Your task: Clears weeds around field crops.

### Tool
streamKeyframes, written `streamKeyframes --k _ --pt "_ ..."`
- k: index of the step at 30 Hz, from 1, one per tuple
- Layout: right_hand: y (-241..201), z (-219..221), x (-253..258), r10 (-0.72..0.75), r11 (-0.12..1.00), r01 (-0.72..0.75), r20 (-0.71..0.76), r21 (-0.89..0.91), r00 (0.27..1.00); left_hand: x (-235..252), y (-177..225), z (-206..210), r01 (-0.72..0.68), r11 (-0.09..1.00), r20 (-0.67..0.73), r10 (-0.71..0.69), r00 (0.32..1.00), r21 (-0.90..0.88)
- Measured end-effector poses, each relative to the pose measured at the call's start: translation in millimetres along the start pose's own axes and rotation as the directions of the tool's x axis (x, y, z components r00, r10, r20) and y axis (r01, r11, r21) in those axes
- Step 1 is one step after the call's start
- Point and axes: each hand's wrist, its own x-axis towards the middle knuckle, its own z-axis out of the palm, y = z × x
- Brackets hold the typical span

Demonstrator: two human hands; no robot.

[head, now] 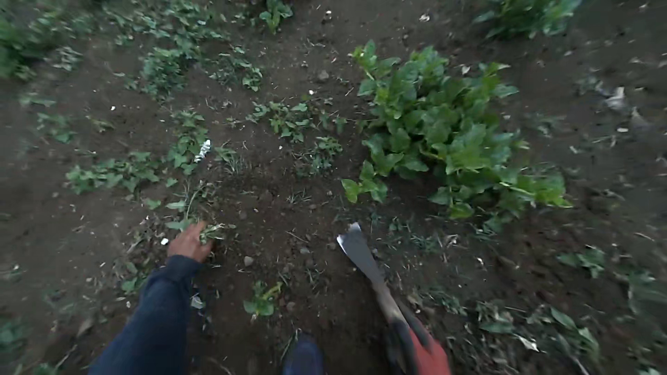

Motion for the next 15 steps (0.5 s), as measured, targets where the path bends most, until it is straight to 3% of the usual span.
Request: streamKeyframes --k 3,5,7,9,11,13,15 --pt "-45.4 64.8 69.0 -0.088 0.991 0.081 -0.067 -0.102 0.994 -6.9 29.8 -2.8 -0.064 0.998 0.036 0.063 0.997 0.008" --pt "-57.6 62.8 57.4 -0.070 0.994 0.066 -0.044 -0.092 0.997 -12.1 36.5 -11.7 -0.076 0.997 0.024 0.076 0.997 0.026" --pt "-53.3 37.4 25.2 -0.023 0.999 0.022 -0.013 -0.041 1.000 -15.0 39.6 -22.9 -0.208 0.978 -0.034 0.209 0.977 0.022" --pt "-40.0 29.2 18.9 0.019 1.000 -0.020 0.018 0.008 1.000 -15.2 61.9 -29.6 -0.481 0.876 -0.046 0.482 0.875 0.035" --pt "-48.0 62.3 49.4 0.036 0.999 -0.035 -0.033 0.016 0.999 -4.6 121.8 -32.3 -0.701 0.709 0.129 0.690 0.712 0.074" --pt "-66.6 100.8 90.2 0.020 1.000 -0.020 -0.065 0.010 0.998 26.9 200.7 -29.2 -0.804 0.578 0.321 0.742 0.589 0.139" --pt "-74.2 105.0 83.8 0.036 0.999 -0.035 -0.076 0.018 0.996 71.3 257.4 -16.1 -0.810 0.544 0.368 0.724 0.584 0.218"
